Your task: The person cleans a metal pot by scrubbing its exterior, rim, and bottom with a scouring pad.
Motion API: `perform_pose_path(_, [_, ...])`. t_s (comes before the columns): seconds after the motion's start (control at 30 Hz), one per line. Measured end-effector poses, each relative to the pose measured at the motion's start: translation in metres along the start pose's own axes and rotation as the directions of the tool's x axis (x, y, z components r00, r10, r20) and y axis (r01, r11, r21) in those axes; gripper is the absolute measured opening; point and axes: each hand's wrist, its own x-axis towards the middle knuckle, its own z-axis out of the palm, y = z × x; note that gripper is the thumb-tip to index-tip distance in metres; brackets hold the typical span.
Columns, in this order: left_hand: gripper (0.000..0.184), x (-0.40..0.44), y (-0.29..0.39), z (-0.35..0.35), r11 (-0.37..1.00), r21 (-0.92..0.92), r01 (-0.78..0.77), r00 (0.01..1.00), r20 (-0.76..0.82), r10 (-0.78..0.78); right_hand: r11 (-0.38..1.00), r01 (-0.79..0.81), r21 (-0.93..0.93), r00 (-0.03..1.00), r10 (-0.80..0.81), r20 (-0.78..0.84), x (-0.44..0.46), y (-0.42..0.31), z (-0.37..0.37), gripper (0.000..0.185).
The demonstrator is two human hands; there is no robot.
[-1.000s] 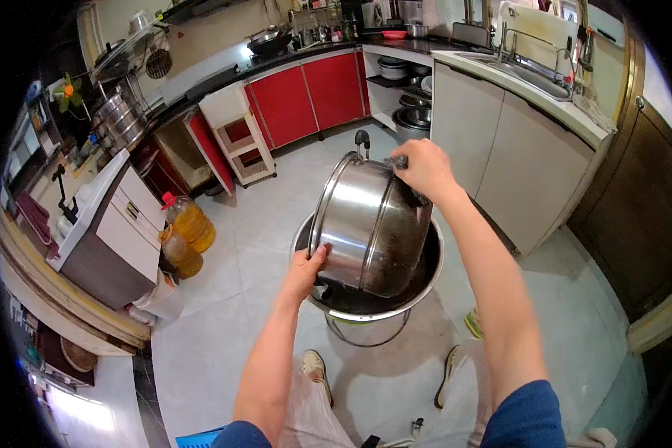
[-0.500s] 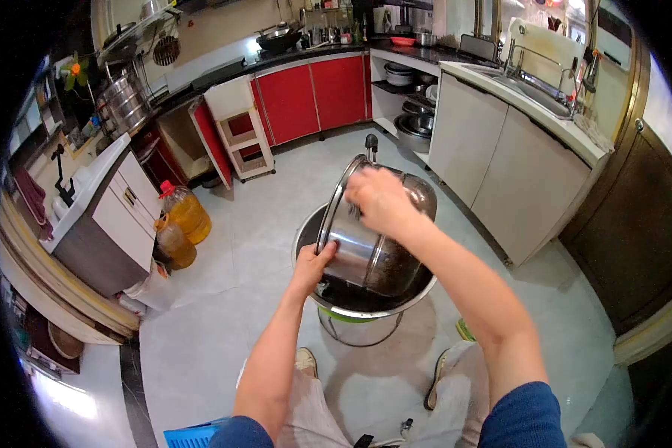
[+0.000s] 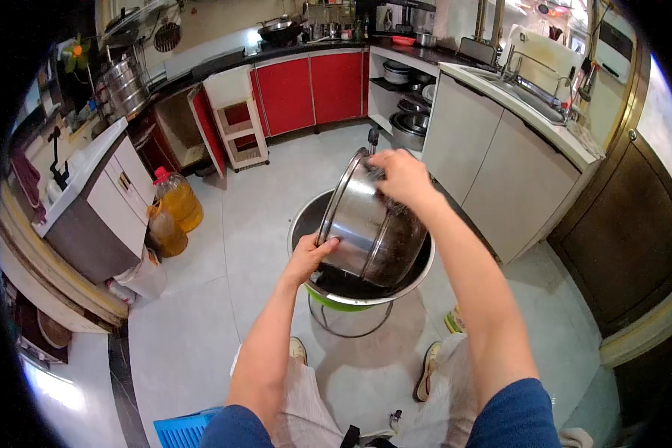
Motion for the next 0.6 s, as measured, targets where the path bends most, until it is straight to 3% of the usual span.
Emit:
perform_pose_path(0.07, [0.03, 0.0, -0.003, -0.003, 0.998, 0.055, 0.002, 0.997, 0.08, -0.006, 0.982, -0.178, 0.067, 0.983, 0.175, 0.052, -0.001, 0.021, -0.009, 0.033])
perform_pose_path(0.1, [0.03, -0.001, -0.005, -0.004, 0.999, 0.049, 0.003, 0.997, 0.082, -0.007, 0.982, -0.18, 0.063, 0.983, 0.176, 0.055, -0.005, 0.031, -0.011, 0.033])
perform_pose_path(0.17, [0.031, -0.002, -0.008, -0.003, 0.993, 0.117, -0.013, 0.985, 0.171, -0.007, 0.924, -0.319, 0.21, 0.947, 0.318, 0.04, -0.015, 0.05, -0.011, 0.029])
perform_pose_path(0.27, [0.032, -0.012, -0.008, 0.006, 0.997, 0.077, -0.019, 0.991, 0.135, 0.008, 0.848, -0.44, 0.294, 0.889, 0.458, 0.009, -0.028, 0.063, -0.007, 0.028])
perform_pose_path(0.3, [0.032, -0.014, -0.006, 0.008, 0.997, 0.079, -0.013, 0.99, 0.141, 0.001, 0.812, -0.404, 0.422, 0.887, 0.461, -0.038, -0.031, 0.075, 0.003, 0.029])
perform_pose_path(0.33, [0.03, -0.016, -0.003, 0.008, 0.993, 0.116, 0.037, 0.993, 0.106, -0.049, 0.806, -0.413, 0.424, 0.882, 0.471, -0.037, -0.036, 0.084, 0.008, 0.029])
perform_pose_path(0.4, [0.029, -0.01, -0.013, 0.005, 0.983, 0.158, 0.089, 0.992, 0.074, -0.102, 0.417, -0.258, 0.872, 0.815, 0.579, -0.036, -0.046, 0.098, 0.013, 0.029])
perform_pose_path(0.43, [0.03, -0.002, -0.028, 0.002, 0.983, 0.171, 0.064, 0.998, 0.015, -0.068, 0.341, -0.245, 0.908, 0.743, 0.667, -0.05, -0.056, 0.1, 0.013, 0.03])
perform_pose_path(0.47, [0.03, 0.005, -0.043, -0.001, 0.982, 0.185, 0.04, 0.999, -0.043, -0.033, 0.338, -0.247, 0.908, 0.741, 0.67, -0.048, -0.068, 0.111, 0.018, 0.03])
perform_pose_path(0.5, [0.036, 0.001, -0.022, 0.006, 0.992, 0.114, -0.06, 0.993, -0.095, 0.071, 0.413, -0.409, 0.813, 0.694, 0.72, -0.017, -0.082, 0.132, 0.03, 0.03])
perform_pose_path(0.53, [0.036, 0.002, -0.012, 0.009, 0.992, 0.111, -0.058, 0.993, -0.093, 0.069, 0.466, -0.559, 0.686, 0.639, 0.769, -0.001, -0.094, 0.145, 0.04, 0.03])
perform_pose_path(0.6, [0.035, 0.009, 0.001, 0.012, 0.996, -0.078, -0.039, 0.978, -0.208, 0.022, 0.523, -0.654, 0.546, 0.661, 0.747, 0.076, -0.123, 0.145, 0.052, 0.03])
